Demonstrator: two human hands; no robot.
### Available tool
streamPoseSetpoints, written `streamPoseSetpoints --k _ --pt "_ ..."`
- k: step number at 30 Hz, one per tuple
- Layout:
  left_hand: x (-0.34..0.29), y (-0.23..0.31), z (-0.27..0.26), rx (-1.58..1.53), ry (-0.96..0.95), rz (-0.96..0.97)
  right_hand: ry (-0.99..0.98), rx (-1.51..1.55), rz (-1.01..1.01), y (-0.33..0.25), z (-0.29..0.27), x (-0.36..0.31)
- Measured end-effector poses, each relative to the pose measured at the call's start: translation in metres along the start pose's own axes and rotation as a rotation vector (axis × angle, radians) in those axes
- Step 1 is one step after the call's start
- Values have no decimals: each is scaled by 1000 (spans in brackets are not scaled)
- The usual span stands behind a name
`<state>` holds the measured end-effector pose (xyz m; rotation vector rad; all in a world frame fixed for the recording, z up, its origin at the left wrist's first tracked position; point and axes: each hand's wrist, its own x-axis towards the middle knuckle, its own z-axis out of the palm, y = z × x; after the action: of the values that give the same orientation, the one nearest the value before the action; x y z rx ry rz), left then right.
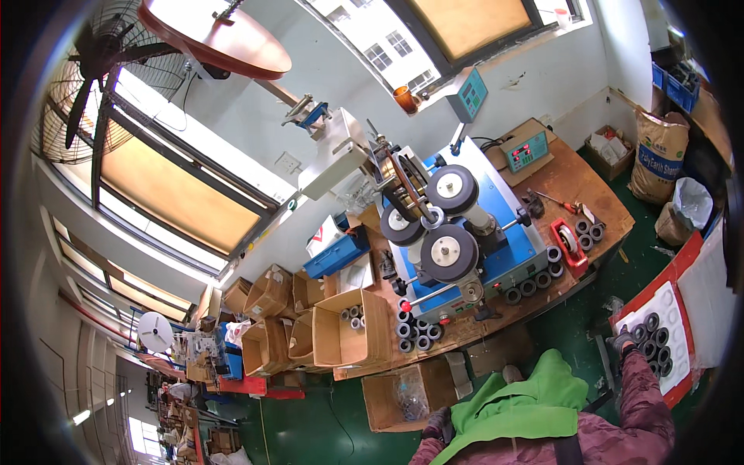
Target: The recorder is operating a machine with rotating rollers to process small metal cylindrical components, then organizing the finished parts into a tray.
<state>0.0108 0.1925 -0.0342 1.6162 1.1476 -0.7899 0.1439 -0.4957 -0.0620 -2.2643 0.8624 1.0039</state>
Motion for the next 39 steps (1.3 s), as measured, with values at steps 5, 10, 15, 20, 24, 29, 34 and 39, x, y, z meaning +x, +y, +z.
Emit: streamPoseSetpoints --k 5,10,15,20,24,29,34,39 --pt "-19 41 -24 875 96 449 87 15 71 21 1 -3" --pt "-32 23 -54 1164 177 497 185 -122 -19 49 7 38" --pt "-11 -5 -63 1071 178 368 38 116 110 4 0 -4" --pt "4 -11 -54 990 173 364 20 91 114 -31 -27 -49" --pt "10 6 -45 942 165 380 -3 -61 195 -27 -24 -51" --pt "16 27 -40 879 162 357 43 122 149 -10 -17 -29" --pt "21 44 -35 871 178 359 52 96 217 -4 -8 -26" --pt "24 50 -41 913 168 410 -145 -686 -392 20 -3 12"
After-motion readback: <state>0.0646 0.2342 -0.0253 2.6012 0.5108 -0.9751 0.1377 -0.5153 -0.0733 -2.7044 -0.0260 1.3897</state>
